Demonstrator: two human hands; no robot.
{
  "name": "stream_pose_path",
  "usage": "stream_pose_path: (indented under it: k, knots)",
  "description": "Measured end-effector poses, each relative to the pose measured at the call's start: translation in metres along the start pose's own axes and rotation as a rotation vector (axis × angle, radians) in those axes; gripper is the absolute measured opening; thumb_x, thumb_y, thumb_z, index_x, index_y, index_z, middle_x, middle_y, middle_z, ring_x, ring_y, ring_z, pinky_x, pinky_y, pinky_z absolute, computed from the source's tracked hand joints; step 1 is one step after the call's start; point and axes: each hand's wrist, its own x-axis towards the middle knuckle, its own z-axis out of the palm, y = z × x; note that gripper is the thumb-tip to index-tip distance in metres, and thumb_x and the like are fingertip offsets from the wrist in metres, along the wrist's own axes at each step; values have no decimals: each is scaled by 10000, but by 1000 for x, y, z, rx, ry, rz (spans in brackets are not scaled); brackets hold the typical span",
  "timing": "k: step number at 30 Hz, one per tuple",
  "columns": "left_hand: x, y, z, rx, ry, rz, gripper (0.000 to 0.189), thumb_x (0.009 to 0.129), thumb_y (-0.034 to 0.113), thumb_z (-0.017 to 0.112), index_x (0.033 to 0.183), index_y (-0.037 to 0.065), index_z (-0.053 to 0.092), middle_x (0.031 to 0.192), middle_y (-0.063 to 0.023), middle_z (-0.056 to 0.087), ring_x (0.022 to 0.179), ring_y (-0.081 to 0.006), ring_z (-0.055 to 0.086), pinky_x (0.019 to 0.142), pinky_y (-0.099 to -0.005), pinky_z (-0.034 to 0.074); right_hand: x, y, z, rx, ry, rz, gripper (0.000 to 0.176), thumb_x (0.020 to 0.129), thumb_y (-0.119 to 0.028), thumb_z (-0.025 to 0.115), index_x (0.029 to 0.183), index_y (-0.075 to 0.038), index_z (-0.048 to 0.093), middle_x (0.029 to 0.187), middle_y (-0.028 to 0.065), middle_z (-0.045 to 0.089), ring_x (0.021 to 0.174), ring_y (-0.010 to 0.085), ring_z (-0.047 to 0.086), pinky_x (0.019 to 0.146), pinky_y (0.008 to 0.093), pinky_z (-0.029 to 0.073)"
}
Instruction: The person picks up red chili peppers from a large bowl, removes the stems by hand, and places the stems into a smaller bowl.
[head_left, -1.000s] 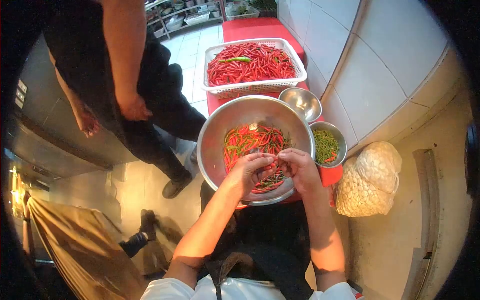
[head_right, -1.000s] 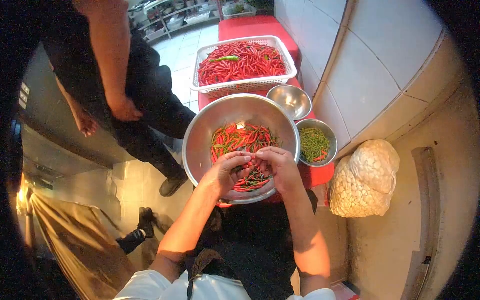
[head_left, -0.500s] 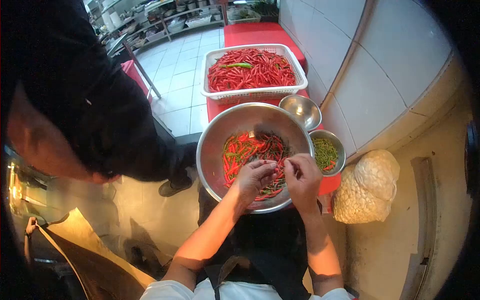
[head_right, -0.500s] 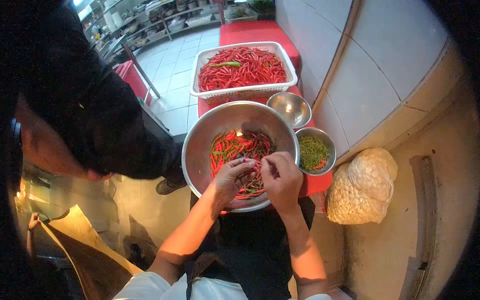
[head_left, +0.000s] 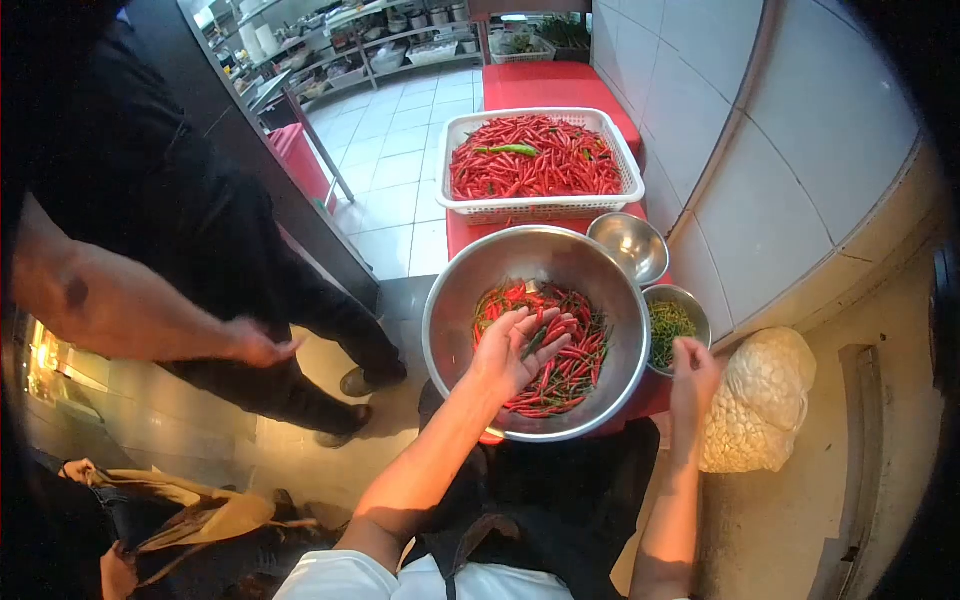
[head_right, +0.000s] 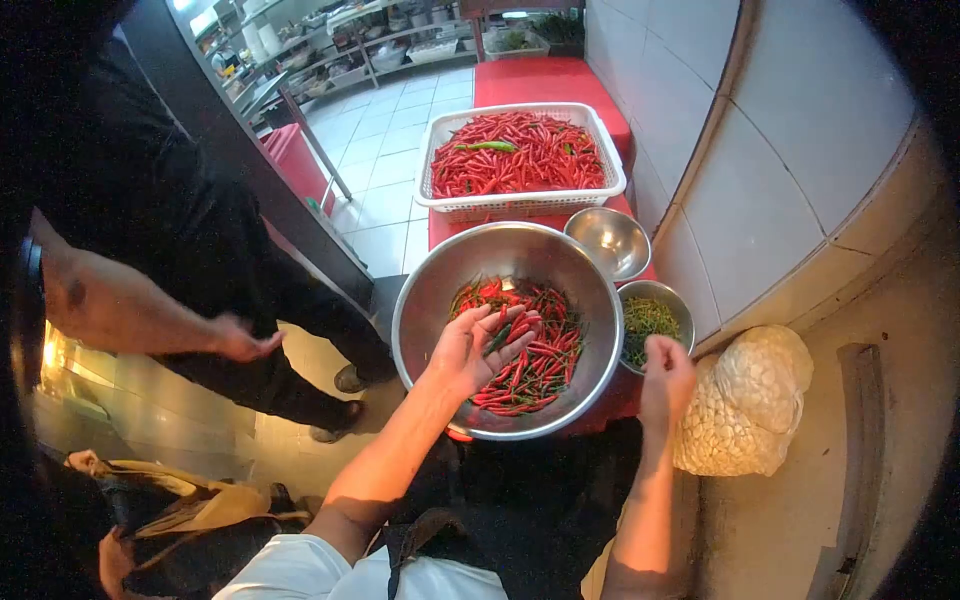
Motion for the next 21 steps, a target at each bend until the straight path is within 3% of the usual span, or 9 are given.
stream_pose_path:
  k: [2,5,7,8,9,11,14,16,21]
  knots:
    - [11,-1,-11,-20,7,-32,390,1020,209,442,1261,-97,445,1284,-239,554,1194,-371,581,1056,-454,520,-27,-13,9,8,-23,-43,133,928,-104,656,968,21,679,827,52,668,716,119,604,644,276,478]
    - [48,13,-16,13,-14,-42,390,1025,213,421,1241,-108,465,1260,-256,573,1189,-383,581,1053,-463,517,-66,-32,22,-113,-106,-305,63,897,-39,651,924,15,670,853,112,677,720,201,638,679,306,501]
    - [74,38,15,-23,-45,32,390,1030,221,417,1248,-98,467,1238,-259,588,1187,-395,581,1046,-483,516,-85,-45,32,-114,-144,-412,37,872,-11,663,901,11,668,842,134,671,736,257,660,691,328,517]
    - [103,58,26,96,-175,193,445,1044,264,421,1334,-74,400,1327,-285,514,1219,-431,550,1049,-523,504,-91,-44,38,-102,-142,-470,31,860,-2,673,889,9,667,835,139,667,746,276,666,691,337,523]
    - [108,76,59,52,-127,295,571,1038,364,454,1433,-19,301,1431,-297,399,1240,-470,517,1050,-540,488,-96,-47,42,-102,-149,-450,51,837,-8,699,874,9,668,829,137,669,764,299,675,679,362,530]
    - [153,121,73,-49,-87,109,717,1007,460,507,1492,23,211,1484,-278,314,1269,-490,483,1019,-540,501,-99,-49,45,-168,-165,-471,64,830,-17,705,878,2,667,836,136,670,765,304,674,677,369,533]
    - [166,105,51,390,252,241,711,985,483,535,1474,26,293,1445,-252,394,1216,-428,548,947,-495,542,-96,-50,42,-252,-160,-567,75,826,-28,704,886,-10,663,844,134,668,768,316,671,680,380,536]
    - [155,88,16,732,152,221,558,1000,405,545,1374,-2,464,1304,-205,556,1067,-284,641,844,-393,573,-92,-50,43,-272,-153,-622,77,826,-32,700,890,-18,659,846,131,666,769,322,668,681,386,536]
    - [65,52,-48,1230,54,281,293,983,233,574,1064,-24,688,885,-98,715,775,-164,690,703,-320,554,-90,-44,41,-262,-218,-580,84,823,-29,701,896,-32,660,840,122,662,768,324,664,668,393,531]
